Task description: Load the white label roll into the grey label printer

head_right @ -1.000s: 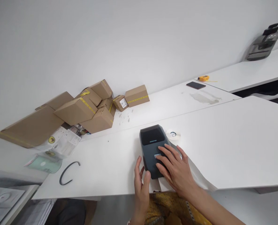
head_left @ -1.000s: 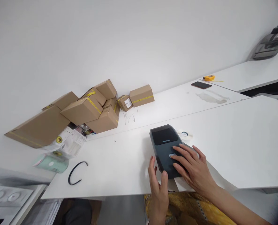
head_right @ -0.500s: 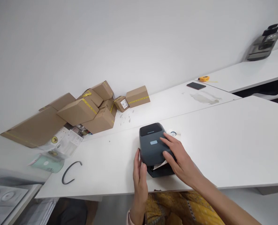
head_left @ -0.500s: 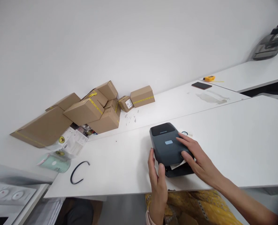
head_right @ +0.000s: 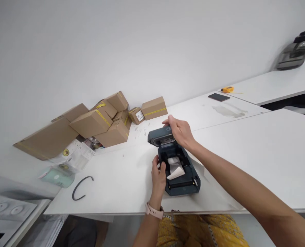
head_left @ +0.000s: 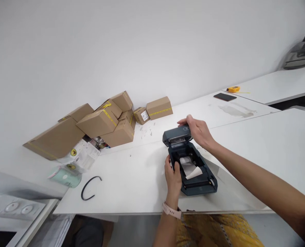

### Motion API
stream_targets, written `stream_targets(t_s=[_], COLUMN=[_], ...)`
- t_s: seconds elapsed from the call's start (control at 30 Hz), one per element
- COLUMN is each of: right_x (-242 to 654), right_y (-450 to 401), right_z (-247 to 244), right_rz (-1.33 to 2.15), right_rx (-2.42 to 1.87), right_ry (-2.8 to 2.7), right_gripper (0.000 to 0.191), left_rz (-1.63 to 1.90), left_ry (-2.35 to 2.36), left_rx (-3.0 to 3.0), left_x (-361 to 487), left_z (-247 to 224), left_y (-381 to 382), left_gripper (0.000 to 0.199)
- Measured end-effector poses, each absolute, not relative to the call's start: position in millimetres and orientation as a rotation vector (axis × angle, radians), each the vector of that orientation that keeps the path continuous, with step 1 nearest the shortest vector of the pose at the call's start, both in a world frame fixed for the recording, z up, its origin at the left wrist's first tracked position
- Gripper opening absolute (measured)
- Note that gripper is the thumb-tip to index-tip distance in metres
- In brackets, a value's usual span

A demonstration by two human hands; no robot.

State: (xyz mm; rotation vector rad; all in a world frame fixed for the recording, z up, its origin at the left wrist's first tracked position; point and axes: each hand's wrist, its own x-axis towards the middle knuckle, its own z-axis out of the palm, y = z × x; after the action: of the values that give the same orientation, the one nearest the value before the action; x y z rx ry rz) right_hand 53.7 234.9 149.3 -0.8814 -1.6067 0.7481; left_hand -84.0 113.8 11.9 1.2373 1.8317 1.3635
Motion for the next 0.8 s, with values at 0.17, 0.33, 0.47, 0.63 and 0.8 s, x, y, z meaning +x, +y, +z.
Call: stream_targets(t_s=[0.17,0.33,0.47,0.63,0.8], right_x=[33,23,27,49,57], right_y=[292,327,308,256,241], right_z=[179,188,182,134,69], right_rz=[0.815,0.794,0.573,0.066,0.020], right_rx=[-1.090,-1.130,-1.001,-0.579,-0.706], right_ry=[-1.605,-1.629,-1.564,-1.847,-2.718], right_gripper=[0.082,0.081,0.055,0.035,0.026], left_rz=[1.090,0.973,0.956,0.974,0.963], left_ry=[2.026,2.087,2.104,2.105,2.074], left_rx=[1.320,1.402,1.443,1.472,1.506], left_x=[-89,-90,-89,-89,-89], left_z=[28,28,26,25,26], left_y=[142,153,153,153,152], left_gripper=[0.064,0.065,0.065,0.065,0.068])
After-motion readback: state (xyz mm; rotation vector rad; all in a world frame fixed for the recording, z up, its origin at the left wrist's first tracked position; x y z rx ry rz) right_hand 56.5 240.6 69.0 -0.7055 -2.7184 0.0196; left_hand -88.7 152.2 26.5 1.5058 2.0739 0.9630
